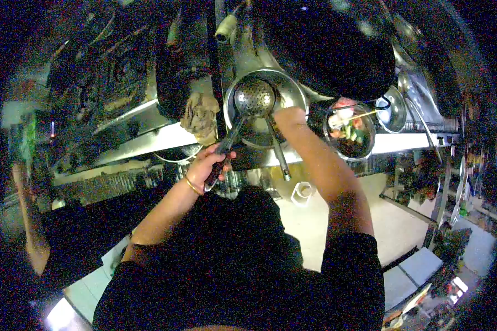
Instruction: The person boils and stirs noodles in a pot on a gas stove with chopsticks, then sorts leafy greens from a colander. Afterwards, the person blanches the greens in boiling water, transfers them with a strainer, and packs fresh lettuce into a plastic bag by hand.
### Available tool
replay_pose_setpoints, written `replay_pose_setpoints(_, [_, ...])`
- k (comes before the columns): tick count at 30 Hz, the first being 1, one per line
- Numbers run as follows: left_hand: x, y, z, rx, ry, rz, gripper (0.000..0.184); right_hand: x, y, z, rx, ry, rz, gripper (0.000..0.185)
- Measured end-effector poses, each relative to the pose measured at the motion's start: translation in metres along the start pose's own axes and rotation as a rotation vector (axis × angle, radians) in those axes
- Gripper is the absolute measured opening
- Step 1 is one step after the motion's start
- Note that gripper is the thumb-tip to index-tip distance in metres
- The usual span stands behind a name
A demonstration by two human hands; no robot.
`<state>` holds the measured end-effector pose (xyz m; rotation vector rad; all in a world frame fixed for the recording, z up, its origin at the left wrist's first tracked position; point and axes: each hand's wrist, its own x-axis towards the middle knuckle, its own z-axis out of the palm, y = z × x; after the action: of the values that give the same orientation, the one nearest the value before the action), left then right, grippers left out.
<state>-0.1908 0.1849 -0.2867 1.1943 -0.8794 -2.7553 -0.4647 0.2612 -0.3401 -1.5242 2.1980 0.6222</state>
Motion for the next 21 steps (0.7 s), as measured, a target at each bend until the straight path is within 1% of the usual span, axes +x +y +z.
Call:
replay_pose_setpoints(3, [0.002, -0.004, -0.001, -0.011, -0.005, -0.014, 0.045, -0.015, 0.001, -0.011, -0.057, -0.001, 0.004, 0.015])
replay_pose_setpoints(6, [0.003, -0.004, 0.003, 0.009, 0.017, -0.023, 0.042, -0.048, 0.007, -0.041, -0.048, -0.024, 0.084, 0.016])
replay_pose_setpoints(8, [0.009, -0.006, 0.002, 0.005, -0.019, -0.042, 0.039, -0.093, 0.015, -0.077, -0.013, 0.000, 0.172, 0.015])
replay_pose_setpoints(9, [0.013, -0.006, 0.001, 0.004, -0.034, -0.048, 0.038, -0.100, 0.033, -0.059, -0.035, 0.116, 0.206, 0.010])
replay_pose_setpoints(10, [0.016, -0.007, 0.002, 0.008, -0.033, -0.066, 0.034, -0.112, 0.049, -0.050, -0.066, 0.184, 0.293, 0.008])
replay_pose_setpoints(11, [0.022, -0.011, 0.003, -0.028, -0.036, -0.079, 0.032, -0.120, 0.070, -0.040, -0.068, 0.181, 0.383, 0.019])
replay_pose_setpoints(12, [0.024, -0.012, 0.009, -0.064, -0.026, -0.109, 0.031, -0.132, 0.094, -0.022, 0.057, 0.313, 0.381, 0.034])
replay_pose_setpoints(13, [0.025, -0.011, 0.016, -0.099, -0.007, -0.125, 0.031, -0.137, 0.109, -0.013, 0.082, 0.274, 0.498, 0.046])
replay_pose_setpoints(15, [0.034, -0.017, 0.018, 0.110, 0.026, -0.140, 0.034, -0.164, 0.134, 0.015, 0.258, 0.483, 0.485, 0.050])
replay_pose_setpoints(16, [0.034, -0.020, 0.012, 0.369, 0.006, 0.005, 0.036, -0.179, 0.120, -0.007, 0.229, 0.473, 0.530, 0.050])
replay_pose_setpoints(17, [0.035, -0.029, 0.001, 0.636, 0.024, 0.142, 0.039, -0.190, 0.113, -0.015, 0.304, 0.486, 0.524, 0.047])
replay_pose_setpoints(18, [0.048, -0.059, -0.018, 0.543, 0.103, 0.314, 0.046, -0.197, 0.100, -0.042, 0.283, 0.315, 0.649, 0.040])
replay_pose_setpoints(19, [0.031, -0.038, -0.016, 0.579, 0.023, 0.062, 0.049, -0.202, 0.104, -0.032, 0.346, 0.430, 0.578, 0.038])
replay_pose_setpoints(20, [0.022, -0.040, -0.013, 0.579, 0.074, 0.086, 0.049, -0.204, 0.110, -0.028, 0.448, 0.592, 0.435, 0.036])
replay_pose_setpoints(21, [0.033, -0.061, -0.025, 0.692, 0.198, 0.325, 0.045, -0.200, 0.118, -0.023, 0.576, 0.737, 0.276, 0.035])
